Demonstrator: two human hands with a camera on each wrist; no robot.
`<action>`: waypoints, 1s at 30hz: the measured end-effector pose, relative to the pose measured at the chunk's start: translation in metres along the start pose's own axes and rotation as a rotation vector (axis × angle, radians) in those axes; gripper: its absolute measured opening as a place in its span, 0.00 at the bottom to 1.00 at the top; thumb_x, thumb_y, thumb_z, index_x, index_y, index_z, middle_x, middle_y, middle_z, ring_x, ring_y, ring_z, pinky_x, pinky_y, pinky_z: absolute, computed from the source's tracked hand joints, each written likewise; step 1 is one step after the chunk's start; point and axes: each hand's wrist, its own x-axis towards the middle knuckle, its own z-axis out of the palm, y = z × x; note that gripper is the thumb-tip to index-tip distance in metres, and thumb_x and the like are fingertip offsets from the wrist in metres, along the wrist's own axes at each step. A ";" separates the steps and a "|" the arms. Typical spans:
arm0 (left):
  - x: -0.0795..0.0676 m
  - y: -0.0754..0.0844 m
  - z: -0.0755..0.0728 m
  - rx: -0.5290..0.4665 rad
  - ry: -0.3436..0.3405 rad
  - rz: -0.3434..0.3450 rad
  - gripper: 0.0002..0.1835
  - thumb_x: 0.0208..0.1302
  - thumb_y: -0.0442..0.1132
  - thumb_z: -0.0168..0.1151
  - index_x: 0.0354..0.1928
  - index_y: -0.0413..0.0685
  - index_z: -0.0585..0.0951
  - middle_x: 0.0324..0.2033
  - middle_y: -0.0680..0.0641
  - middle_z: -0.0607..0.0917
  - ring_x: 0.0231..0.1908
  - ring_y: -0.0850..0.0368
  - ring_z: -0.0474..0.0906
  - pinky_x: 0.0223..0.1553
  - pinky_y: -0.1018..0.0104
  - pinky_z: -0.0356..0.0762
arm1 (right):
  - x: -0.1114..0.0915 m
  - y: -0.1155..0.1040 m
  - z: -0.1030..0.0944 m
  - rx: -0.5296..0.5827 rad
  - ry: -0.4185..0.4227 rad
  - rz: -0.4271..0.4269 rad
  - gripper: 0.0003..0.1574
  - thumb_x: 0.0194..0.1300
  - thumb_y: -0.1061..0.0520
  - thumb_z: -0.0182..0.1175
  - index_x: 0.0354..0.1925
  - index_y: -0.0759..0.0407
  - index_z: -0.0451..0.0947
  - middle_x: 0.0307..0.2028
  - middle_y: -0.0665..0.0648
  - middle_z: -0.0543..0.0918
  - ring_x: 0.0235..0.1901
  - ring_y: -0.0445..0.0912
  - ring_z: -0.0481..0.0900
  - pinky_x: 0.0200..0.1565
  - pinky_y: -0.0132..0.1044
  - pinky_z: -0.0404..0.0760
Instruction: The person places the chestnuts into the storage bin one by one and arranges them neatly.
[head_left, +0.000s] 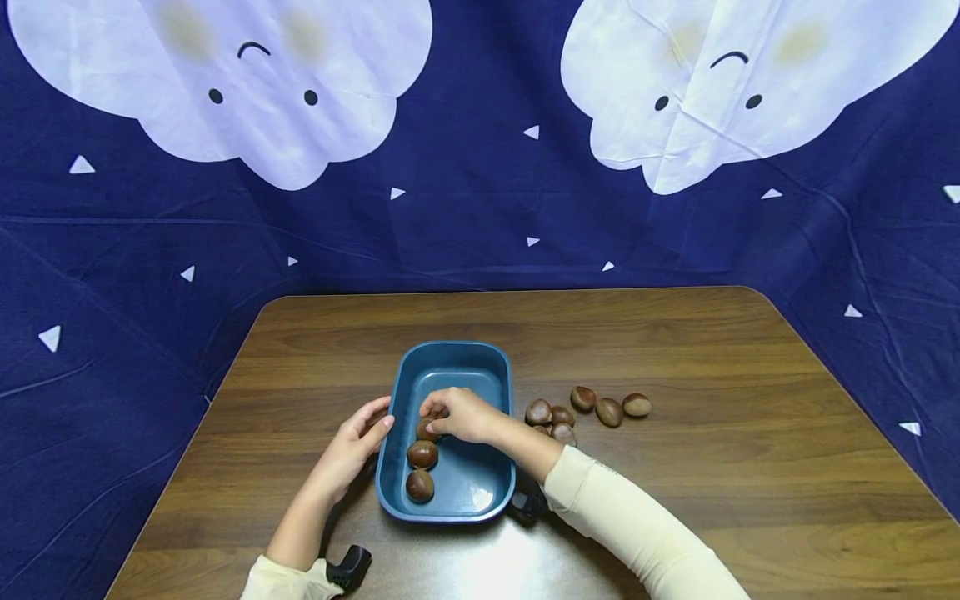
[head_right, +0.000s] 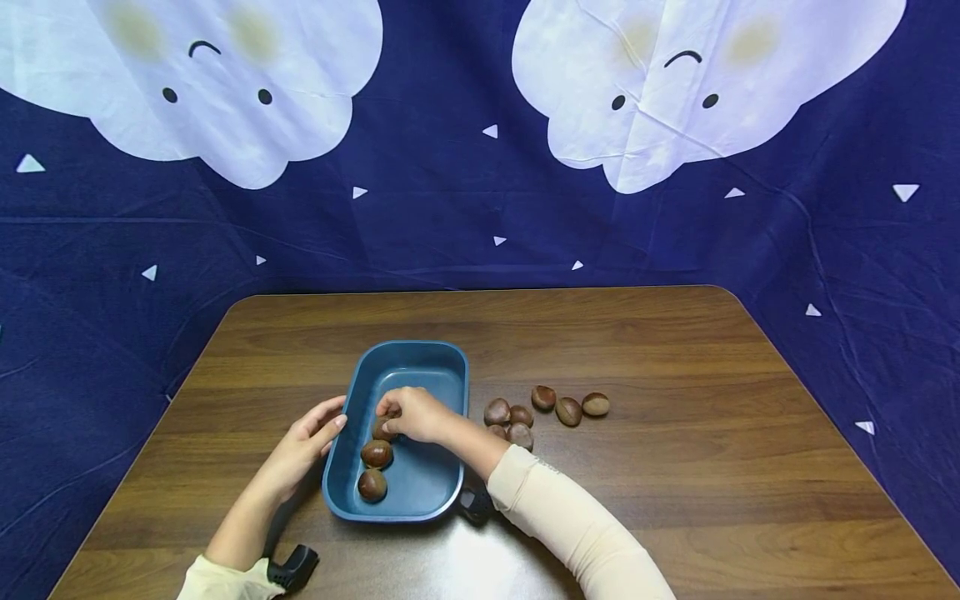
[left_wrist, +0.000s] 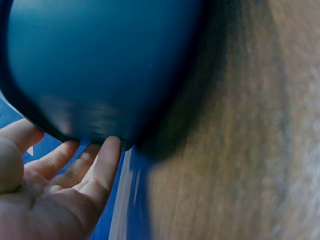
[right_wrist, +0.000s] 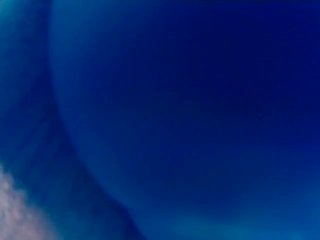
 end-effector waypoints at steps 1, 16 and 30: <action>0.000 0.000 0.000 0.001 0.000 -0.001 0.23 0.67 0.39 0.49 0.61 0.37 0.63 0.54 0.33 0.70 0.51 0.43 0.69 0.47 0.55 0.71 | 0.000 0.000 0.000 -0.002 -0.004 0.004 0.09 0.56 0.63 0.61 0.38 0.60 0.77 0.32 0.51 0.81 0.34 0.41 0.76 0.36 0.29 0.73; 0.000 -0.001 -0.001 -0.007 -0.008 -0.001 0.24 0.67 0.40 0.49 0.61 0.38 0.62 0.54 0.34 0.70 0.52 0.43 0.68 0.48 0.54 0.70 | -0.001 0.002 -0.003 -0.010 0.108 -0.064 0.10 0.56 0.65 0.61 0.39 0.62 0.77 0.37 0.54 0.81 0.38 0.43 0.77 0.40 0.32 0.74; 0.000 -0.001 0.000 -0.001 -0.002 0.001 0.23 0.67 0.39 0.49 0.61 0.38 0.63 0.54 0.34 0.70 0.52 0.43 0.68 0.48 0.54 0.70 | -0.029 0.010 -0.029 0.130 0.195 -0.198 0.14 0.59 0.63 0.59 0.45 0.66 0.74 0.42 0.61 0.79 0.42 0.48 0.76 0.45 0.36 0.74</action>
